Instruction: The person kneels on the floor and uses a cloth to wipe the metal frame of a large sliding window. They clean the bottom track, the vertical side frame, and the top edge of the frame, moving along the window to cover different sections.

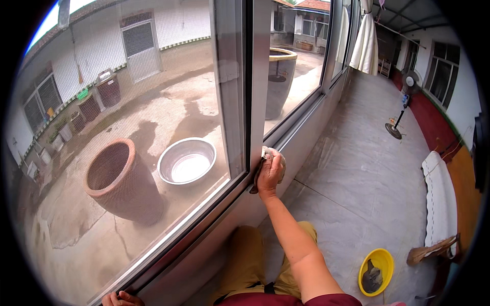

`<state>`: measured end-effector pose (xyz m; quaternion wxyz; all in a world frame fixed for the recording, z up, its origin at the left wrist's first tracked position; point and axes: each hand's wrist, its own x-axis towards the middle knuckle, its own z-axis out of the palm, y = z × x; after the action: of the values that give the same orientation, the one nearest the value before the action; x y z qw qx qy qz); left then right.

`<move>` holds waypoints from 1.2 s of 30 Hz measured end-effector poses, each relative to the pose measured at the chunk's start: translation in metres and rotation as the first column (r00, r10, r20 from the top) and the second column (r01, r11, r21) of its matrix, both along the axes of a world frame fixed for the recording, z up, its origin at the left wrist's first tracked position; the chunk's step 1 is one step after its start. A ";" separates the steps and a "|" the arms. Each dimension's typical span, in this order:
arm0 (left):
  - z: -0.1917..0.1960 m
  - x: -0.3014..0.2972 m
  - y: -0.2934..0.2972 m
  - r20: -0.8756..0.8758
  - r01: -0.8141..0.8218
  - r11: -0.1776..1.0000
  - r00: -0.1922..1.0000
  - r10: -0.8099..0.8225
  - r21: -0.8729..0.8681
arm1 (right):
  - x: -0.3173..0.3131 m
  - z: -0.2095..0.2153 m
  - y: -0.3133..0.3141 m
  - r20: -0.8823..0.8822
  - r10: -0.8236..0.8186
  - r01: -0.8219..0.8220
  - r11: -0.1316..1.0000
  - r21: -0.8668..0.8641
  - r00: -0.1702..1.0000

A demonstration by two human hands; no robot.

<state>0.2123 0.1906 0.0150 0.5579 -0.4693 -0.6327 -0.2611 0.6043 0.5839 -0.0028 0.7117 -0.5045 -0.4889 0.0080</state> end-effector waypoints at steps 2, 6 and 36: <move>0.001 0.002 0.009 -0.010 0.015 1.000 1.000 -0.014 0.010 | 0.018 -0.009 0.007 0.161 -0.067 0.068 0.998 -0.001 0.985; 0.005 0.006 0.008 0.008 -0.053 0.995 0.999 0.054 -0.080 | 0.033 -0.010 0.017 0.311 -0.100 0.075 0.993 0.091 0.945; 0.014 0.030 0.012 -0.007 -0.176 0.979 0.984 0.176 -0.099 | 0.253 0.041 0.253 0.556 -0.071 0.463 0.645 -0.608 0.828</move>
<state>0.2427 0.2029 0.0286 0.5544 -0.4383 -0.6844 -0.1793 0.8571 0.8372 0.0386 0.3016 -0.7961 -0.5235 -0.0361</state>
